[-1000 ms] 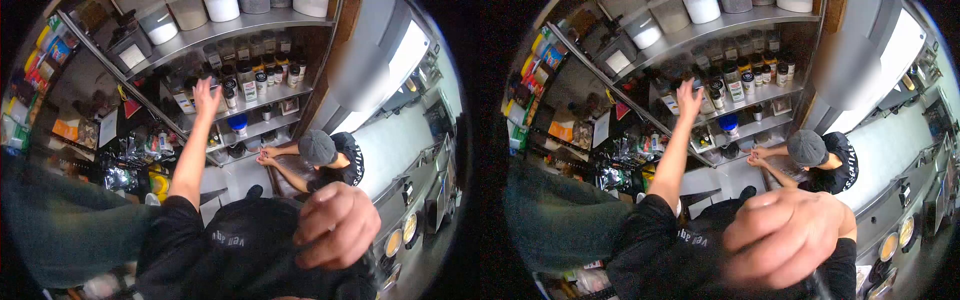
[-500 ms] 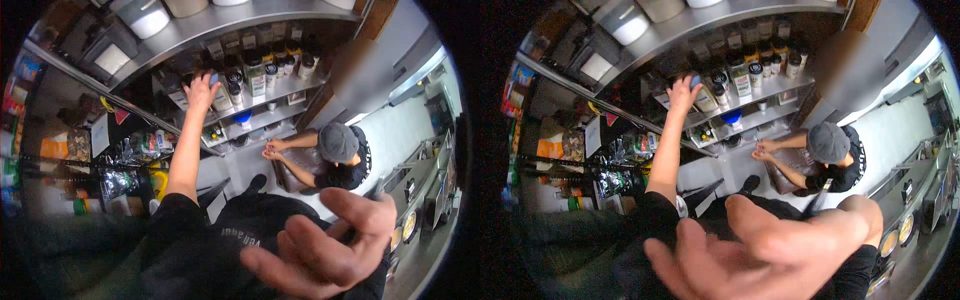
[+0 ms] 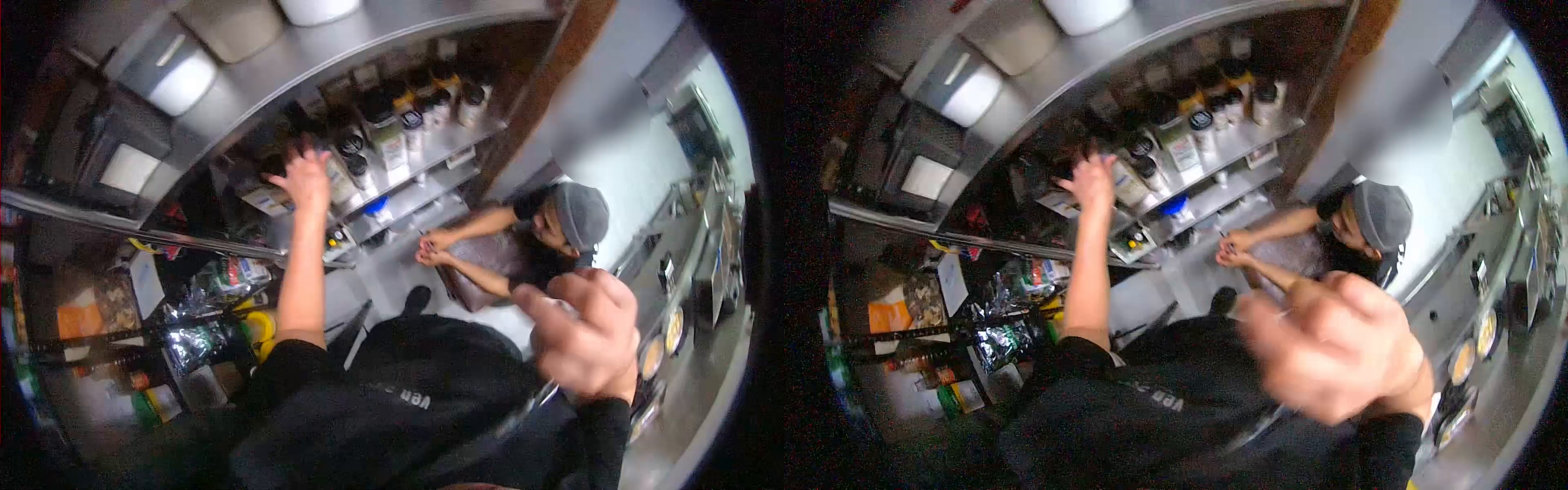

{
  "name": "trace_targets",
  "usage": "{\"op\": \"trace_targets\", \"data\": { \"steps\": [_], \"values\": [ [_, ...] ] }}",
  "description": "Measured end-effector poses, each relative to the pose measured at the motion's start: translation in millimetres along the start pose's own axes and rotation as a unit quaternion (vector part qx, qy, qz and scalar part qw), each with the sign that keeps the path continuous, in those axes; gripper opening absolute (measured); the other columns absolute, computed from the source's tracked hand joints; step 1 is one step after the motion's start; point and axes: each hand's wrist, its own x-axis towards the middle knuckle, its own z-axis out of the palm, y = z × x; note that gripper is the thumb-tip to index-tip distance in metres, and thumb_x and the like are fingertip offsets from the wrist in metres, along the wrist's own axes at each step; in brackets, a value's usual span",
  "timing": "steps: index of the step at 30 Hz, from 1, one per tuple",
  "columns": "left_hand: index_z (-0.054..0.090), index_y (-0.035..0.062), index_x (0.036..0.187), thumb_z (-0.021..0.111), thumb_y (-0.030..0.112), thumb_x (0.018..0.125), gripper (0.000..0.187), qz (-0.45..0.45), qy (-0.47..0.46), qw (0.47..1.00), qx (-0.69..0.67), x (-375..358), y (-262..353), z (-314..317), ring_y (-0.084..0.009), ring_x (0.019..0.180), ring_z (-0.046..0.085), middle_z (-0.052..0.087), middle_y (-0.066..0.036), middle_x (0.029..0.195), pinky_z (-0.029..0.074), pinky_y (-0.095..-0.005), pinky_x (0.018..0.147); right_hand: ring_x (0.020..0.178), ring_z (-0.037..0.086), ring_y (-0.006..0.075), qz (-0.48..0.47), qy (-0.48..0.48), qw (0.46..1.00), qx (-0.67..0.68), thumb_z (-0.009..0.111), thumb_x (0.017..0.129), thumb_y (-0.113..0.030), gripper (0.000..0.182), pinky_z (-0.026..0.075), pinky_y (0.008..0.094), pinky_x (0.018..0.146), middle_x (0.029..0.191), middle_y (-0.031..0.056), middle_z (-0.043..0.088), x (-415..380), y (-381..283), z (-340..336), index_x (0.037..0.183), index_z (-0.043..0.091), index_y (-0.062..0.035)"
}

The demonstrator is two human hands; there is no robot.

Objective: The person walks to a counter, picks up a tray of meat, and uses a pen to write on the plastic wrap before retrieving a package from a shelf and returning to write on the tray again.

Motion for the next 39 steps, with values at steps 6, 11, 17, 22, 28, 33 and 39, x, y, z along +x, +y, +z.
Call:
{"op": "trace_targets", "data": {
  "steps": [6,11,17,22,28,33,39],
  "values": [
    [0.049,0.0193,0.138,0.061,0.041,0.086,0.057,0.042,0.060,0.997,-0.040,-7,-2,0,-0.0337,0.131,0.042,0.036,-0.017,0.148,0.005,-0.0786,0.101,0.083,0.057,0.0282,0.294,-0.123,0.947,0.045,0.061,0.057,-0.002,0.016,0.050,0.0379,0.070,0.098,0.0103,0.062,-103,13,57,0.072,0.056,-0.0037],
    [0.042,0.0201,0.143,0.061,0.035,0.088,0.060,0.077,0.013,0.994,-0.074,-8,-14,2,-0.0321,0.139,0.031,0.033,-0.015,0.150,0.007,-0.0751,0.104,0.087,0.059,0.0286,0.405,-0.131,0.904,0.038,0.057,0.059,0.003,0.017,0.052,0.0380,0.075,0.096,0.0090,0.062,-165,-2,81,0.075,0.058,-0.0029],
    [0.035,0.0131,0.146,0.060,0.048,0.088,0.072,0.025,-0.053,0.997,-0.043,-15,2,-15,-0.0433,0.133,0.035,0.032,-0.024,0.147,0.008,-0.0762,0.101,0.088,0.058,0.0301,0.451,-0.101,0.885,0.047,0.057,0.058,0.003,0.019,0.052,0.0388,0.075,0.096,0.0098,0.060,-181,-27,89,0.077,0.057,-0.0028],
    [0.024,0.0080,0.149,0.062,0.042,0.088,0.080,0.117,0.106,0.962,-0.223,-66,62,-37,-0.0484,0.142,0.008,0.016,-0.025,0.153,0.008,-0.0696,0.107,0.088,0.060,0.0323,0.481,-0.073,0.869,0.088,0.057,0.063,0.004,0.033,0.052,0.0418,0.075,0.097,0.0113,0.059,-200,-65,101,0.095,0.061,-0.0055],
    [0.053,0.0098,0.118,0.081,0.027,0.071,0.057,0.208,-0.054,0.831,-0.513,-189,169,-69,-0.0480,0.138,0.018,0.033,-0.025,0.134,0.022,-0.0555,0.110,0.076,0.062,0.0349,0.477,-0.075,0.867,0.121,0.068,0.071,-0.007,0.082,0.052,0.0449,0.065,0.091,0.0121,0.055,-212,-94,91,0.146,0.034,-0.0180],
    [0.057,0.0223,0.117,0.080,0.022,0.070,0.052,0.423,0.019,0.774,-0.471,-232,209,-173,-0.0508,0.138,0.015,0.030,-0.019,0.142,0.017,-0.0656,0.109,0.075,0.062,0.0327,0.409,0.030,0.905,0.116,0.074,0.069,-0.017,0.086,0.050,0.0432,0.061,0.089,0.0103,0.056,-192,-82,64,0.145,0.035,-0.0181],
    [0.067,0.0225,0.108,0.081,0.026,0.070,0.041,0.467,0.066,0.816,-0.334,-232,183,-246,-0.0450,0.141,0.013,0.031,-0.014,0.144,0.014,-0.0646,0.111,0.081,0.064,0.0257,0.300,0.070,0.948,0.076,0.075,0.068,-0.021,0.087,0.052,0.0378,0.060,0.095,0.0063,0.058,-164,-74,27,0.145,0.035,-0.0218]
  ]
}}
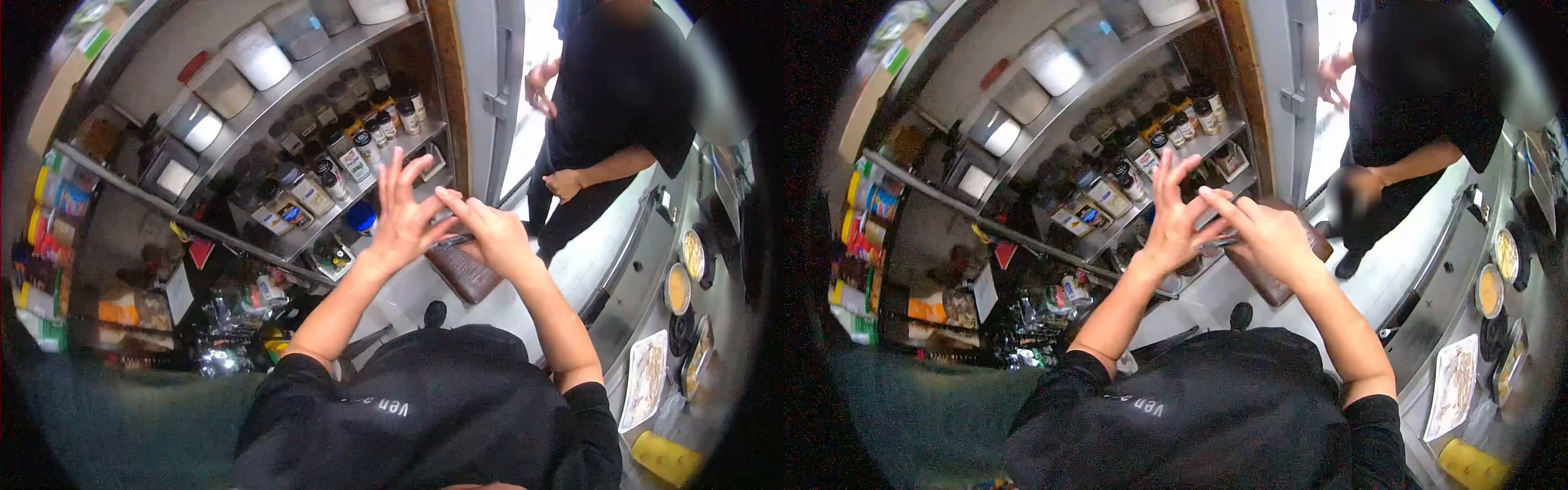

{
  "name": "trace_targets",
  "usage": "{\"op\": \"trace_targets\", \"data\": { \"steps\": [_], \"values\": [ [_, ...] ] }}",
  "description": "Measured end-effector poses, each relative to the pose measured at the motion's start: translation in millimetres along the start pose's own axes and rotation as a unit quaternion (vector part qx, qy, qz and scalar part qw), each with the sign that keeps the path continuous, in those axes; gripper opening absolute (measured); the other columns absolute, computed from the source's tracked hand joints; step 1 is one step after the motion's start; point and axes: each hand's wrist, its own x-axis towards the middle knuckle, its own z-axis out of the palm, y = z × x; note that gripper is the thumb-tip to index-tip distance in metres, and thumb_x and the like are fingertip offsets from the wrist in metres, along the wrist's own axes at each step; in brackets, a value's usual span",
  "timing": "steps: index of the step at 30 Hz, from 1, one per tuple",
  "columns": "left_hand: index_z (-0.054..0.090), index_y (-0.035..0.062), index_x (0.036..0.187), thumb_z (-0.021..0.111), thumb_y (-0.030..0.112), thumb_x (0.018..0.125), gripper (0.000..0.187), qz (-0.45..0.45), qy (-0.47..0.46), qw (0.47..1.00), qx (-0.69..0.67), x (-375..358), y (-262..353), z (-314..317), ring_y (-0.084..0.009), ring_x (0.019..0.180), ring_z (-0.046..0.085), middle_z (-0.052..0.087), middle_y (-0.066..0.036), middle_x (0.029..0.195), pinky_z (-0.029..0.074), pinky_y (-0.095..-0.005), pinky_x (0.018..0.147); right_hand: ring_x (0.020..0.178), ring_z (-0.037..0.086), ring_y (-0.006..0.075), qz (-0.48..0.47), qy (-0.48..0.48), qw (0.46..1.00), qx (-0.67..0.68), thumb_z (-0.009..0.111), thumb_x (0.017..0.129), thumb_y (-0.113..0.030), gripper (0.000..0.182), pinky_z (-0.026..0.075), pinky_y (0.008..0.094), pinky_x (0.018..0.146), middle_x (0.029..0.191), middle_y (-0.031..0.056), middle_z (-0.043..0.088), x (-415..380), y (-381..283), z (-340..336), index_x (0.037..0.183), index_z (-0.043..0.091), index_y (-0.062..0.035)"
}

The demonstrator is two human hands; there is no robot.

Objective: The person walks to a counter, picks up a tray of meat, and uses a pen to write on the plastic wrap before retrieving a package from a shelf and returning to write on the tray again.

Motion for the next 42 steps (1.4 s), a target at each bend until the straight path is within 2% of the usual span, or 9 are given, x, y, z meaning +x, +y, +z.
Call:
{"op": "trace_targets", "data": {
  "steps": [7,12,15,19,28,34,35,38,42],
  "values": [
    [0.068,0.0242,0.108,0.079,0.021,0.073,0.037,-0.008,0.037,0.995,0.089,-22,0,-53,-0.0427,0.143,0.012,0.029,-0.015,0.148,0.011,-0.0655,0.110,0.081,0.064,0.0265,-0.098,-0.012,0.995,-0.013,0.077,0.063,-0.012,0.093,0.054,0.0393,0.064,0.091,0.0057,0.057,33,-32,-10,0.145,0.035,-0.0257],
    [0.067,0.0165,0.103,0.080,0.015,0.071,0.034,-0.081,0.251,0.959,0.108,-5,11,-108,-0.0400,0.139,0.024,0.037,-0.015,0.142,0.021,-0.0506,0.113,0.068,0.062,0.0256,-0.036,0.110,0.993,0.015,0.075,0.072,-0.019,0.087,0.051,0.0374,0.056,0.081,0.0057,0.055,49,-41,-41,0.147,0.032,-0.0282],
    [0.067,0.0138,0.105,0.081,0.024,0.071,0.039,-0.117,0.350,0.924,0.104,-3,-10,-111,-0.0408,0.135,0.027,0.041,-0.016,0.135,0.025,-0.0501,0.110,0.067,0.061,0.0235,-0.119,0.118,0.986,-0.020,0.077,0.068,-0.019,0.088,0.050,0.0367,0.056,0.080,0.0057,0.054,65,-69,-51,0.146,0.035,-0.0266],
    [0.066,0.0226,0.111,0.069,0.051,0.077,0.044,-0.037,0.226,0.969,0.095,13,4,-96,-0.0419,0.140,0.017,0.030,-0.013,0.147,0.009,-0.0652,0.110,0.072,0.063,0.0221,-0.183,0.079,0.978,-0.055,0.079,0.063,-0.013,0.095,0.052,0.0365,0.058,0.086,0.0046,0.055,89,-99,-58,0.146,0.035,-0.0263],
    [0.066,0.0281,0.111,0.077,0.026,0.074,0.039,0.039,0.227,0.965,0.127,46,12,-147,-0.0401,0.143,0.011,0.028,-0.011,0.148,0.012,-0.0677,0.109,0.070,0.064,0.0277,-0.185,0.119,0.973,-0.070,0.078,0.061,-0.009,0.097,0.053,0.0391,0.059,0.086,0.0062,0.058,113,-111,-96,0.146,0.034,-0.0298],
    [0.063,0.0230,0.114,0.081,0.030,0.073,0.046,0.059,0.331,0.928,0.161,59,7,-185,-0.0370,0.142,0.014,0.028,-0.013,0.148,0.015,-0.0613,0.111,0.069,0.065,0.0278,-0.145,0.157,0.973,-0.089,0.077,0.069,-0.023,0.091,0.053,0.0389,0.059,0.084,0.0075,0.059,125,-105,-122,0.147,0.031,-0.0311],
    [0.062,0.0219,0.117,0.081,0.031,0.073,0.049,0.053,0.364,0.917,0.152,60,2,-195,-0.0371,0.141,0.017,0.028,-0.014,0.147,0.016,-0.0580,0.112,0.084,0.066,0.0298,-0.112,0.155,0.980,-0.059,0.080,0.064,-0.009,0.093,0.055,0.0383,0.070,0.110,0.0097,0.064,126,-102,-127,0.145,0.037,-0.0244],
    [0.056,0.0158,0.124,0.081,0.033,0.074,0.059,-0.029,0.415,0.892,0.175,47,-15,-212,-0.0377,0.135,0.025,0.031,-0.018,0.141,0.021,-0.0500,0.112,0.064,0.058,0.0215,-0.085,0.247,0.965,-0.024,0.081,0.071,-0.023,0.085,0.053,0.0310,0.064,0.115,0.0110,0.064,122,-74,-135,0.145,0.038,-0.0242],
    [0.056,0.0091,0.125,0.073,0.030,0.084,0.049,-0.091,0.403,0.894,0.173,22,-45,-181,-0.0347,0.129,0.033,0.037,-0.019,0.135,0.027,-0.0464,0.108,0.066,0.059,0.0202,0.072,0.233,0.969,-0.033,0.075,0.079,-0.021,0.077,0.053,0.0316,0.065,0.102,0.0078,0.067,98,-50,-113,0.146,0.036,-0.0233]
  ]
}}
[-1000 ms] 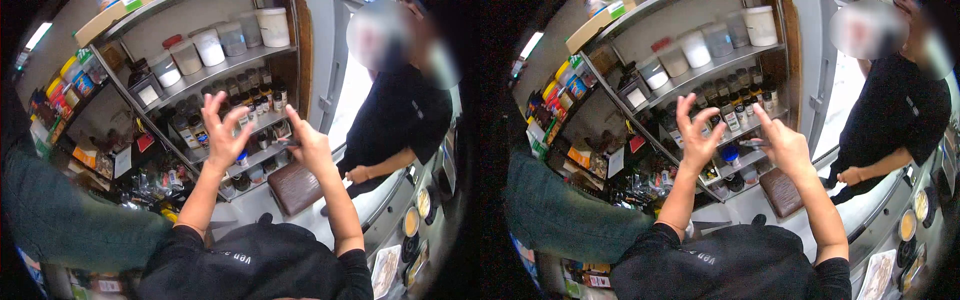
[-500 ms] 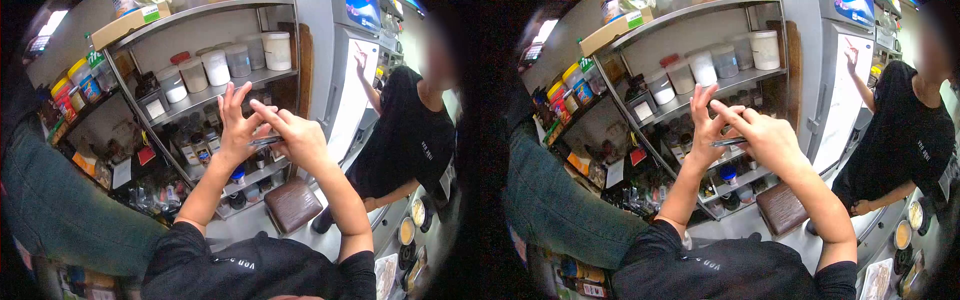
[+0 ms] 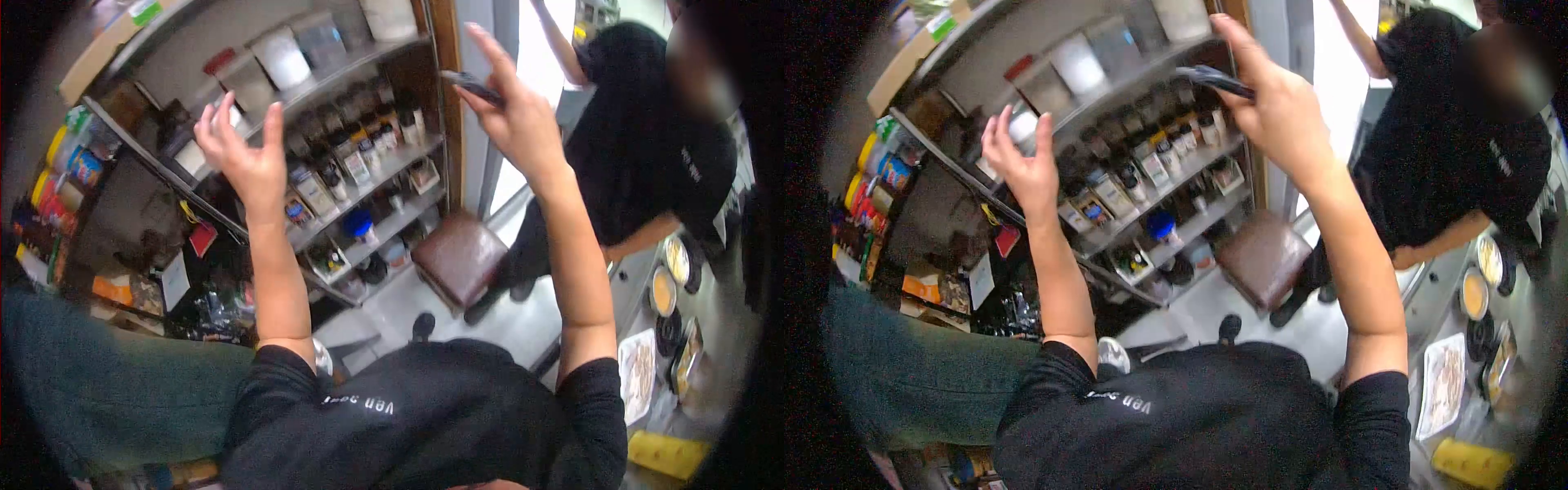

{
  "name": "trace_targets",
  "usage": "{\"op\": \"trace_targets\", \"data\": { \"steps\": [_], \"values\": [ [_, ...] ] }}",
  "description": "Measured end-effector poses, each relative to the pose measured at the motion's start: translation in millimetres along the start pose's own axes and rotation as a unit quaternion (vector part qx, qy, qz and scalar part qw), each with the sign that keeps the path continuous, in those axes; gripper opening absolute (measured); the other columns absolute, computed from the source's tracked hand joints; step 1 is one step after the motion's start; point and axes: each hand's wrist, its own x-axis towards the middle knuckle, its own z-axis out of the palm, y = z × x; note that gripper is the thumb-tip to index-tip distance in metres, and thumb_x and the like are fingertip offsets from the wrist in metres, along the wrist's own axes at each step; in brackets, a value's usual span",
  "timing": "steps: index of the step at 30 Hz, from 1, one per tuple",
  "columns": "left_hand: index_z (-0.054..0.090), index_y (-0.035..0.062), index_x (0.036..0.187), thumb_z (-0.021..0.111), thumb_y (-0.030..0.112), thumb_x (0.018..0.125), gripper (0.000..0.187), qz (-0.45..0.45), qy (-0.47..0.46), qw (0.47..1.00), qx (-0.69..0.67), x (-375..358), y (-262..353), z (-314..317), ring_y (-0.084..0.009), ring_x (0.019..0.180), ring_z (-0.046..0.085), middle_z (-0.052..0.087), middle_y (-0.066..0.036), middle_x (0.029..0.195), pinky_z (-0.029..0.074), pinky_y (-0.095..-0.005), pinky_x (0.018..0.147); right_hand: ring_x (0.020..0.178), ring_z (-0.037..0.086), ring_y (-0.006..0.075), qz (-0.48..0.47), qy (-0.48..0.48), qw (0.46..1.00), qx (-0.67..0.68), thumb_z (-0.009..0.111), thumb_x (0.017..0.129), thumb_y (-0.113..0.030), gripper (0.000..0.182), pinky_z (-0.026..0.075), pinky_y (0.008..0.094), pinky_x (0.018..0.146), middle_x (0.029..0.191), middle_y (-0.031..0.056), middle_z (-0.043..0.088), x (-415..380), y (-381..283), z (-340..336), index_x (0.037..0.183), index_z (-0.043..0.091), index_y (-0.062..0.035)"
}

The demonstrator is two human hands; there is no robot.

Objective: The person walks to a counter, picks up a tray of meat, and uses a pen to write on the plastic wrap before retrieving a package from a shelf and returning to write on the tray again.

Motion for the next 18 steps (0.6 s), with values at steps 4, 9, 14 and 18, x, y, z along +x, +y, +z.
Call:
{"op": "trace_targets", "data": {
  "steps": [4,9,14,18],
  "values": [
    [0.059,0.0226,0.124,0.071,0.011,0.073,0.054,0.187,-0.220,0.956,-0.043,-25,54,32,-0.0419,0.140,0.018,0.031,-0.013,0.145,0.017,-0.0616,0.110,0.086,0.067,0.0316,-0.146,-0.116,0.981,0.049,0.055,0.070,0.008,0.085,0.053,0.0429,0.074,0.093,0.0105,0.065,-25,-19,39,0.142,0.039,-0.0343],
    [0.056,0.0269,0.133,0.071,0.022,0.076,0.059,0.226,-0.141,0.964,0.022,3,47,38,-0.0422,0.131,0.029,0.033,-0.018,0.142,0.026,-0.0544,0.107,0.071,0.064,0.0249,-0.011,-0.186,0.982,0.041,0.056,0.079,0.000,0.067,0.054,0.0355,0.063,0.098,0.0157,0.069,8,-23,5,0.140,0.042,-0.0253],
    [0.056,0.0135,0.131,0.074,0.029,0.072,0.064,0.106,-0.031,0.987,0.115,-15,-78,13,-0.0390,0.111,0.044,0.045,-0.025,0.123,0.036,-0.0501,0.096,0.073,0.063,0.0255,-0.029,-0.057,0.998,-0.021,0.051,0.079,0.007,0.067,0.051,0.0329,0.063,0.109,0.0170,0.058,-17,79,-10,0.142,0.040,-0.0136],
    [0.059,0.0157,0.123,0.068,0.027,0.074,0.051,0.006,-0.271,0.943,0.192,-135,-121,39,-0.0367,0.103,0.046,0.051,-0.021,0.107,0.039,-0.0475,0.092,0.102,0.063,0.0370,-0.034,-0.181,0.982,0.039,0.051,0.075,-0.002,0.056,0.049,0.0422,0.092,0.110,0.0218,0.064,-91,88,5,0.130,0.054,-0.0120]
  ]
}}
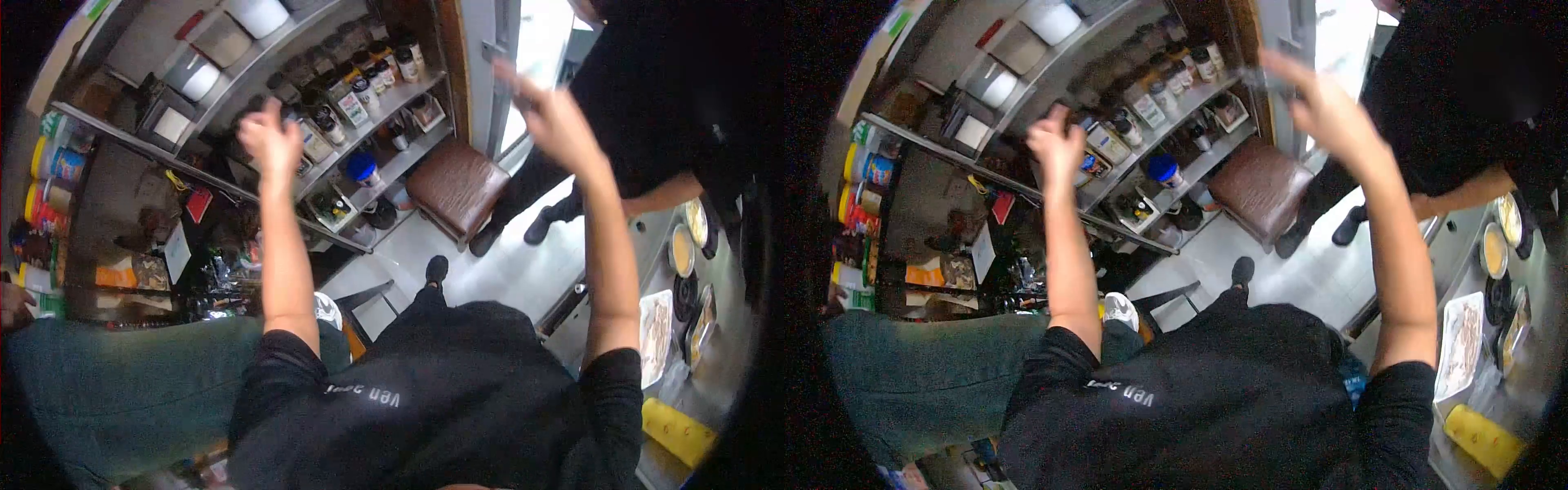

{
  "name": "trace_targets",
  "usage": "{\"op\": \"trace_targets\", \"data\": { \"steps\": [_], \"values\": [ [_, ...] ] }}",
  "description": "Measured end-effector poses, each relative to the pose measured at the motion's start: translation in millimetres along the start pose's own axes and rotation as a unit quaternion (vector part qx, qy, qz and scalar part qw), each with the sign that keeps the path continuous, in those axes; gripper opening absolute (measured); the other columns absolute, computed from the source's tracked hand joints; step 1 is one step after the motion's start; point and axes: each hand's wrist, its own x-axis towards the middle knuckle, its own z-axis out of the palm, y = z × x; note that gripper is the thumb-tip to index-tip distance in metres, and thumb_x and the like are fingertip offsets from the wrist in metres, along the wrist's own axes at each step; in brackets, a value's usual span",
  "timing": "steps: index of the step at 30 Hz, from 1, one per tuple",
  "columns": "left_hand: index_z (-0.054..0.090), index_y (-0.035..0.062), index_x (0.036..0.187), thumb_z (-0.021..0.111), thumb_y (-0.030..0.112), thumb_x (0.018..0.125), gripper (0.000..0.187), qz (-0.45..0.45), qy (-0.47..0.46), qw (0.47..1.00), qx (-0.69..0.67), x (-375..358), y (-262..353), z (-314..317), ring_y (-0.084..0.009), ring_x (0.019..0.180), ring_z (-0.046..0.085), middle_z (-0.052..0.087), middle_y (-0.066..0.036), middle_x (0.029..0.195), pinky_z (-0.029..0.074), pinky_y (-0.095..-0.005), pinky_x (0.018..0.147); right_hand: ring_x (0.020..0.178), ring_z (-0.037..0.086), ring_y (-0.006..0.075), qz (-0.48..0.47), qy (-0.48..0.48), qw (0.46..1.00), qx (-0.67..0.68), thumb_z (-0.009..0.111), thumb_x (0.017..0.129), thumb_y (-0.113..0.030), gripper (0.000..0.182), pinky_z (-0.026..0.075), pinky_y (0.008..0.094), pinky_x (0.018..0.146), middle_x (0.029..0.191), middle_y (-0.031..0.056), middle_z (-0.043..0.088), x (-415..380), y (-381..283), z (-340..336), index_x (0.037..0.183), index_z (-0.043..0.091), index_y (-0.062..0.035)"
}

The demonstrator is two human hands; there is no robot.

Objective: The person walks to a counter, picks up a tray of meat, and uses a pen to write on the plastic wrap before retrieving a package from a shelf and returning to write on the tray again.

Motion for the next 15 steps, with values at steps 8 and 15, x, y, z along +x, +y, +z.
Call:
{"op": "trace_targets", "data": {
  "steps": [8,15],
  "values": [
    [0.064,0.0094,0.114,0.064,0.010,0.076,0.037,-0.008,-0.109,0.989,-0.102,16,39,118,-0.0385,0.124,0.038,0.049,-0.014,0.120,0.021,-0.0643,0.108,0.084,0.066,0.0379,0.312,-0.292,0.904,0.026,0.056,0.077,-0.001,0.035,0.050,0.0409,0.076,0.093,0.0251,0.065,-169,54,74,0.111,0.065,-0.0031],
    [0.067,0.0212,0.116,0.048,0.015,0.089,0.034,-0.030,-0.304,0.952,0.005,131,55,226,-0.0347,0.126,0.044,0.052,-0.016,0.129,0.035,-0.0577,0.103,0.085,0.064,0.0404,0.408,-0.236,0.880,-0.064,0.055,0.080,-0.006,0.031,0.051,0.0477,0.078,0.090,0.0250,0.065,-274,63,90,0.108,0.068,-0.0084]
  ]
}}
